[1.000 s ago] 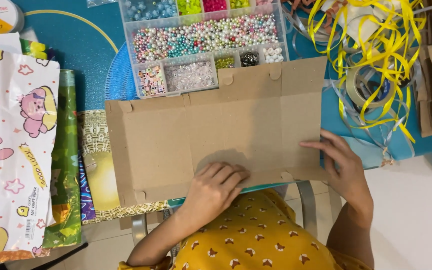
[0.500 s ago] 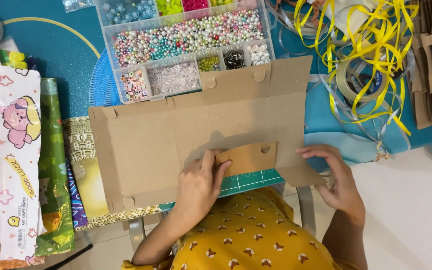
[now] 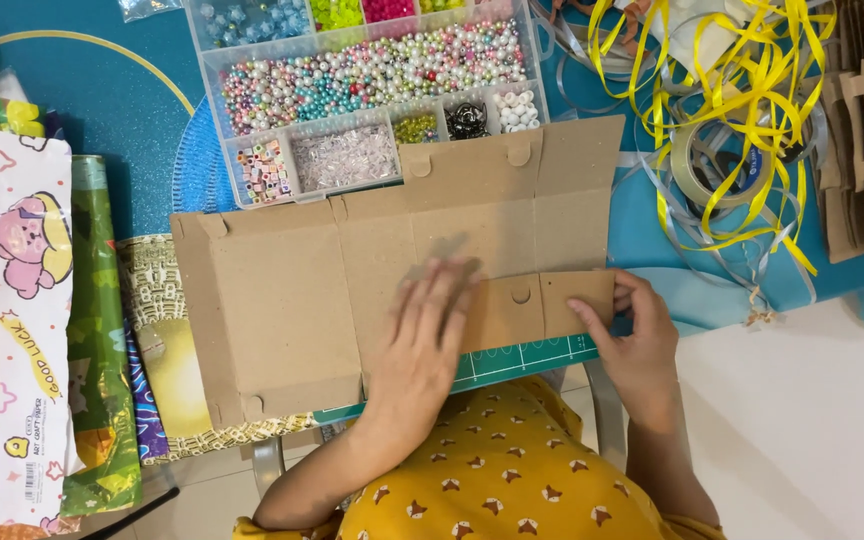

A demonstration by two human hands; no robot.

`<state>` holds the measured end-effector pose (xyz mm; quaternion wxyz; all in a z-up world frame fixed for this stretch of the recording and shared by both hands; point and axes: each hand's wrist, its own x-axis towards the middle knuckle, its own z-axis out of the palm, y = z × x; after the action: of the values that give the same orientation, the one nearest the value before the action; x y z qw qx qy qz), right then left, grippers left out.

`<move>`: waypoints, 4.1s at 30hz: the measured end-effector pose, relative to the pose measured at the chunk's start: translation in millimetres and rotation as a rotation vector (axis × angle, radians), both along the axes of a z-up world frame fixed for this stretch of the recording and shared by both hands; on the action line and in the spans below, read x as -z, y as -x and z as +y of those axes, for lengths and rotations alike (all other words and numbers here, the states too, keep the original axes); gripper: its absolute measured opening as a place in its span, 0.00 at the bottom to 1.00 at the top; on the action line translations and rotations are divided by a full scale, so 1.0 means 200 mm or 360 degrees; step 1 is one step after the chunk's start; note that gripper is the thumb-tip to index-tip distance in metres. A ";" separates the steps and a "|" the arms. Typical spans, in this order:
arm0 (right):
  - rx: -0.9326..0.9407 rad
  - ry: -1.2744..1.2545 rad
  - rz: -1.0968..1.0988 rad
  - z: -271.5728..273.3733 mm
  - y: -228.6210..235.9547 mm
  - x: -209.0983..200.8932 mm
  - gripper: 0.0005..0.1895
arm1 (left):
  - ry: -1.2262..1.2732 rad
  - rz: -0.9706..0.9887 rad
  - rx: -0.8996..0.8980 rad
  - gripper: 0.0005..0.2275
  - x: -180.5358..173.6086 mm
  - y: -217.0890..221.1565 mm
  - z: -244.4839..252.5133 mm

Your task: Folding a small cardboard box, filling it with shredded paper, and adding small decorative beads and charms.

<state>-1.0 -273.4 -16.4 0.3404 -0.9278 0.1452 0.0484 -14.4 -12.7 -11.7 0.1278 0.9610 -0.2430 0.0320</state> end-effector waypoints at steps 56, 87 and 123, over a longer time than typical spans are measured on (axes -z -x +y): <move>-0.1465 0.0571 -0.0723 0.16 -0.28 -0.29 0.19 | -0.0491 -0.0472 0.0095 0.23 -0.04 -0.06 -0.09; -0.1971 0.1204 -0.0460 -0.11 -0.89 -0.27 0.23 | -0.0299 -0.0205 0.0095 0.37 0.01 -0.05 -0.08; -0.1294 -0.0525 0.0282 -0.47 -0.09 -0.24 0.54 | -0.0324 -0.0027 0.0016 0.37 0.03 -0.08 -0.11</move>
<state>17.7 -368.0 31.5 0.4234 -0.8350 -0.2125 0.2800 0.9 -35.1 -18.2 0.0277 0.9675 -0.2508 0.0148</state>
